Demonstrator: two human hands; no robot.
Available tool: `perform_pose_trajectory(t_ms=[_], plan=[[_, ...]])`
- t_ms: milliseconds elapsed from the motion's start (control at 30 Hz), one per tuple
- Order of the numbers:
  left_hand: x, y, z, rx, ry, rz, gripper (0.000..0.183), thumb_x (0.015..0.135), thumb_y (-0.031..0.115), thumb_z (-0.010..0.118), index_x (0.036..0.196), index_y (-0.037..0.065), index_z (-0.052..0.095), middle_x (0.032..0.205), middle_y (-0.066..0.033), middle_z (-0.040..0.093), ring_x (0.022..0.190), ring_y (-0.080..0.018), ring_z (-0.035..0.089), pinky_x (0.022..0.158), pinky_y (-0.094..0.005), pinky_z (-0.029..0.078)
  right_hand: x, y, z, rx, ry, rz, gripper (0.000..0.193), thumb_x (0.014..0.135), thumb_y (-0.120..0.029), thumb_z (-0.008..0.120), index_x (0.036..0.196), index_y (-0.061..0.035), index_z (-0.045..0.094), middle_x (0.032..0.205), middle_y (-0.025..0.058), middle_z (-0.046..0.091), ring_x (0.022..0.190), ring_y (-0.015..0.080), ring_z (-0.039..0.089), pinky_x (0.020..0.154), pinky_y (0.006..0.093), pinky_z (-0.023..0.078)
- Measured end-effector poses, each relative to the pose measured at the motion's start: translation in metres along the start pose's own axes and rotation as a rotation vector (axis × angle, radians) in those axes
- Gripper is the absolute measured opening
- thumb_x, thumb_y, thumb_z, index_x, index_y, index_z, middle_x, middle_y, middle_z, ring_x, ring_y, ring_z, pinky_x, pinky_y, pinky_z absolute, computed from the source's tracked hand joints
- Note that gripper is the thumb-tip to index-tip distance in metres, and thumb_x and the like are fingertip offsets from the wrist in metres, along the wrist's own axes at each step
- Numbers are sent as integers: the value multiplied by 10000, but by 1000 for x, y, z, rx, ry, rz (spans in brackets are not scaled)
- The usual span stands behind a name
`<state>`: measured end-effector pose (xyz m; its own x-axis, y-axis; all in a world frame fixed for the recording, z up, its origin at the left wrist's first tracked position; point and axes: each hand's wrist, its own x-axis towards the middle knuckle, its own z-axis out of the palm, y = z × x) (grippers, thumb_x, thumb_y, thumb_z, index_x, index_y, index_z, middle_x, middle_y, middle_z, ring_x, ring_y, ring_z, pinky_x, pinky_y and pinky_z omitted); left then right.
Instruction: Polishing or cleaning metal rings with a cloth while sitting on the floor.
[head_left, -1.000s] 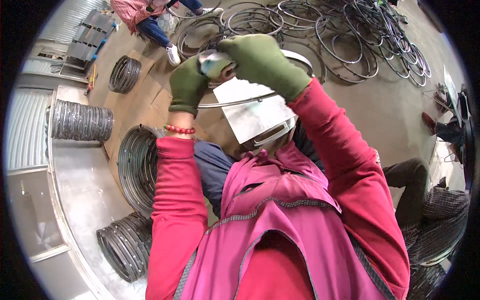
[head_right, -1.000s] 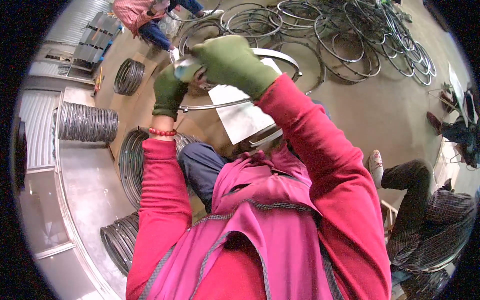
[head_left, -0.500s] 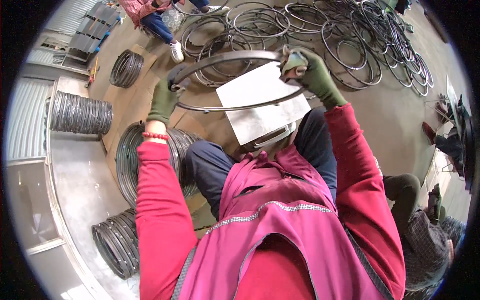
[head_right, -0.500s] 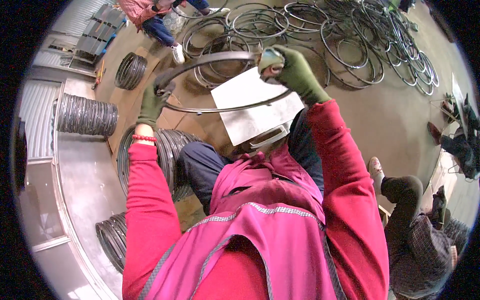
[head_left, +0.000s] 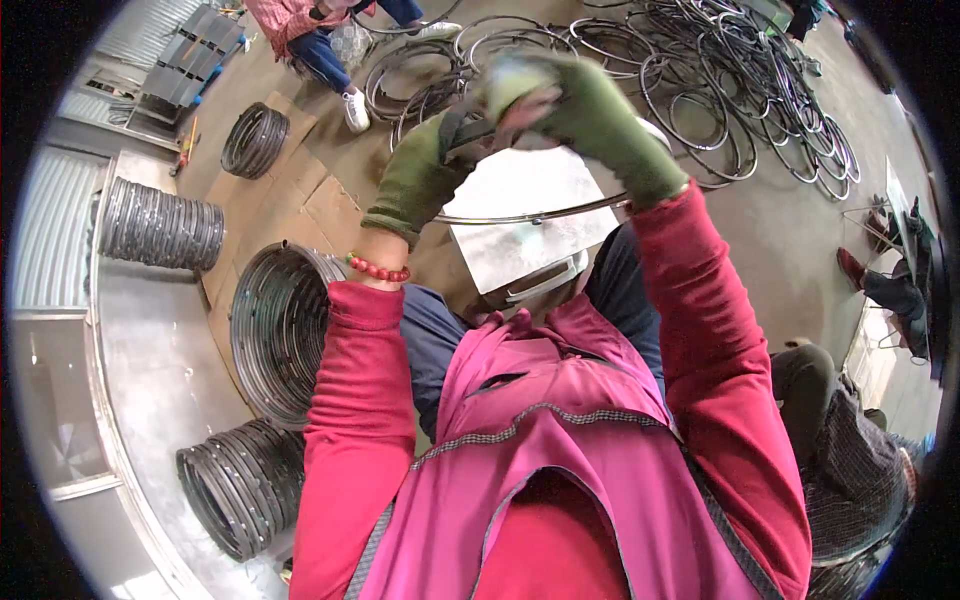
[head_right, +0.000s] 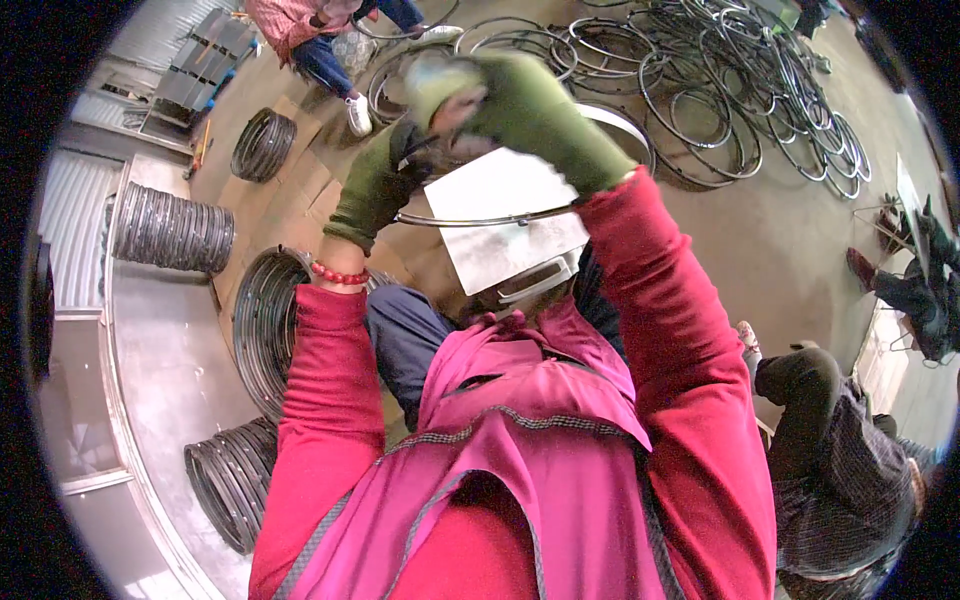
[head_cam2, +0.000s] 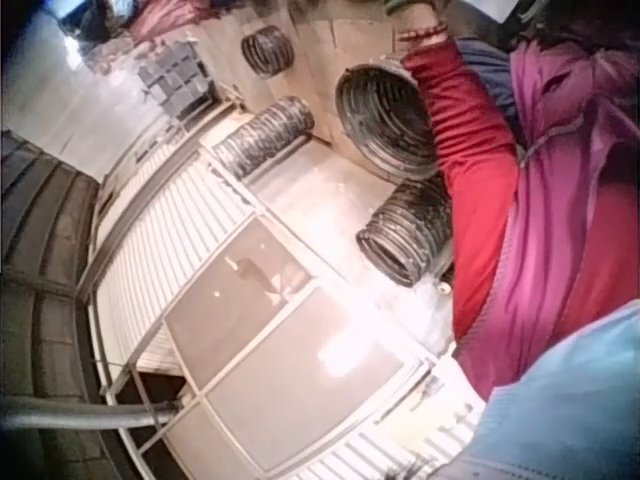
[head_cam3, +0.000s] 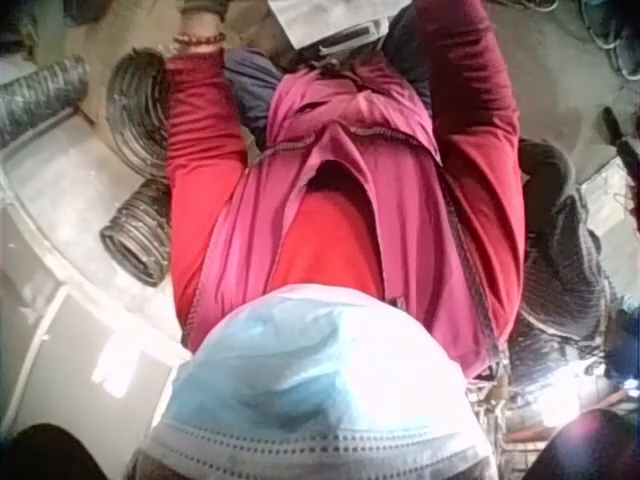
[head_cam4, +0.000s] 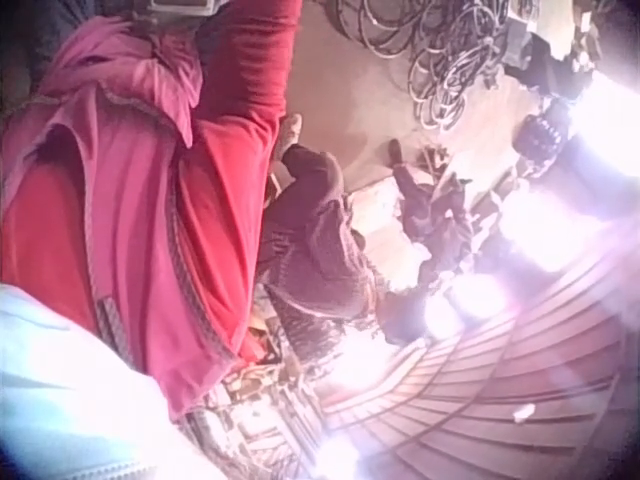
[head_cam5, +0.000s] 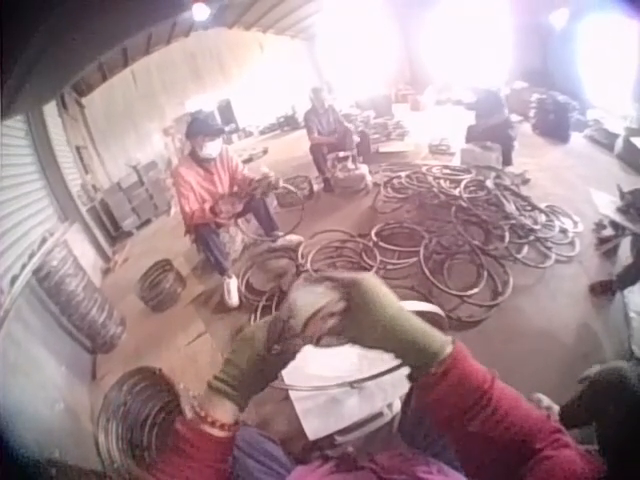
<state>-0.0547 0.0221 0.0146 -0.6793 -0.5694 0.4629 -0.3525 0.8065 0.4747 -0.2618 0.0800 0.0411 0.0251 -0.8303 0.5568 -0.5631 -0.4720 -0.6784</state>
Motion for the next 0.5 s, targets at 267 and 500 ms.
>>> perform_pose_trajectory(t_ms=[267, 500], plan=[[-31, -30, -2, -115, 154, -125, 423, 692, -100, 559, 1098, 20, 548, 973, -119, 620, 922, -228, 601, 802, -305, 465, -25, 12, -77, 416, 4, 43, 304, 744, -133, 658, 1026, -39, 596, 919, 25, 613, 819, 81, 561, 728, 236, 481], [-15, -18, -19, 126, -29, -183, 435, 686, 1, 633, 1111, 33, 548, 988, -152, 610, 911, -307, 590, 775, -351, 475, -12, -9, 25, -787, -103, -10, 208, 681, -276, 677, 835, -142, 643, 751, 40, 648, 716, 218, 648, 618, 341, 489]])
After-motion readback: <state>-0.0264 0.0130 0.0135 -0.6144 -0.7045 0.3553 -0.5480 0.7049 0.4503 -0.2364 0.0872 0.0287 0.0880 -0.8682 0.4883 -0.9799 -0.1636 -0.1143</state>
